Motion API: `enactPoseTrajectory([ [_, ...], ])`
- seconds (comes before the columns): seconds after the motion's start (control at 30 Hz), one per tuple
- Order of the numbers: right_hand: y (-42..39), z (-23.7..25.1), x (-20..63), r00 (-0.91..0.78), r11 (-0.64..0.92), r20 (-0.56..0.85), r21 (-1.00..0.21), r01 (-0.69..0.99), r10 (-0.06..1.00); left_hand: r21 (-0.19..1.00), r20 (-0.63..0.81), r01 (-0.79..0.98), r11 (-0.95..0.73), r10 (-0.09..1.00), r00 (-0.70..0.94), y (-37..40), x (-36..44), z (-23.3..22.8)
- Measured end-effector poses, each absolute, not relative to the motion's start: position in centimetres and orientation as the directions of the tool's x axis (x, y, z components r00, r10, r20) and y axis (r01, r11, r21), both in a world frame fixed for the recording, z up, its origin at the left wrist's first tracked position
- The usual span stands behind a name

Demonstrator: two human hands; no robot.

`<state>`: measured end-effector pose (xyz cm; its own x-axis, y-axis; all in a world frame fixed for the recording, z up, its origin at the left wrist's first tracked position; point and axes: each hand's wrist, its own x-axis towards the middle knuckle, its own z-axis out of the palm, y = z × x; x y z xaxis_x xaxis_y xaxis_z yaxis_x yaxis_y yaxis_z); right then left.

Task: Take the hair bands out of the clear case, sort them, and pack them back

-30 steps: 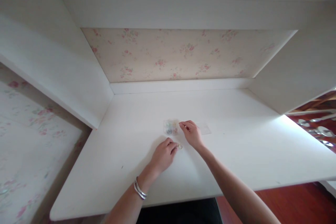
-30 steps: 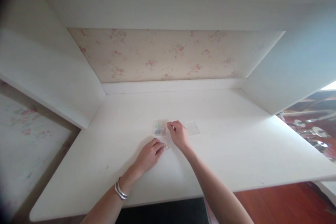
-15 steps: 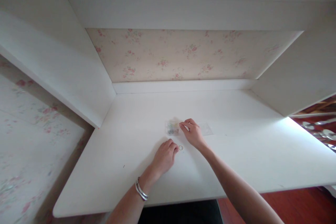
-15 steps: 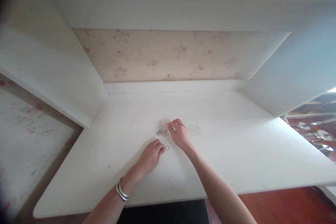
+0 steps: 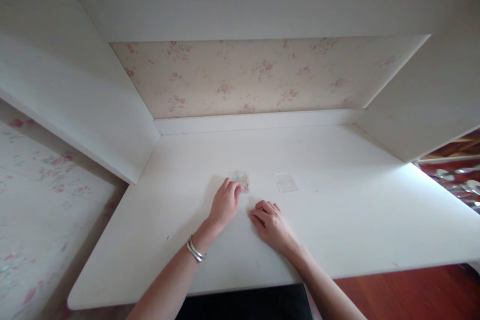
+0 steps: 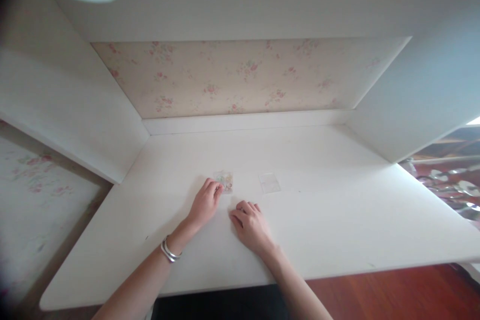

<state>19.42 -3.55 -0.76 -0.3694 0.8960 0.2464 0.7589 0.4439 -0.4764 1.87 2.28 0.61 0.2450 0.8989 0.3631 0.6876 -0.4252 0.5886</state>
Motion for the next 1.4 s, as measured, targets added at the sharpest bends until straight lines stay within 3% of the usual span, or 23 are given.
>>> enactPoseTrajectory([
  [0.37, -3.6, -0.5, 19.5, -0.373, 0.439, 0.231, -0.475, 0.763, 0.899, 0.38, 0.33, 0.812, -0.443, 0.885, 0.329, 7.1, 3.4, 0.6],
  [0.63, -3.4, -0.6, 20.0, -0.363, 0.418, 0.216, -0.58, 0.699, 0.906, 0.483, 0.424, 0.776, -0.407, 0.883, 0.2, 5.1, 0.7, -0.1],
  [0.83, -0.4, -1.0, 19.5, -0.158, 0.287, 0.24, -0.775, 0.563, 0.958, 0.582, 0.418, 0.717, -0.383, 0.898, 0.141, 3.0, -1.0, -1.4],
  [1.07, 4.9, -0.3, 17.6, -0.052, 0.308, 0.354, -0.721, 0.62, 0.934, 0.512, 0.368, 0.759, -0.403, 0.901, 0.23, 2.0, -1.0, -1.4],
  [1.4, 6.1, -0.2, 16.9, -0.069, 0.28, 0.336, -0.637, 0.718, 0.939, 0.487, 0.348, 0.768, -0.416, 0.899, 0.266, 1.8, -1.4, -1.1],
])
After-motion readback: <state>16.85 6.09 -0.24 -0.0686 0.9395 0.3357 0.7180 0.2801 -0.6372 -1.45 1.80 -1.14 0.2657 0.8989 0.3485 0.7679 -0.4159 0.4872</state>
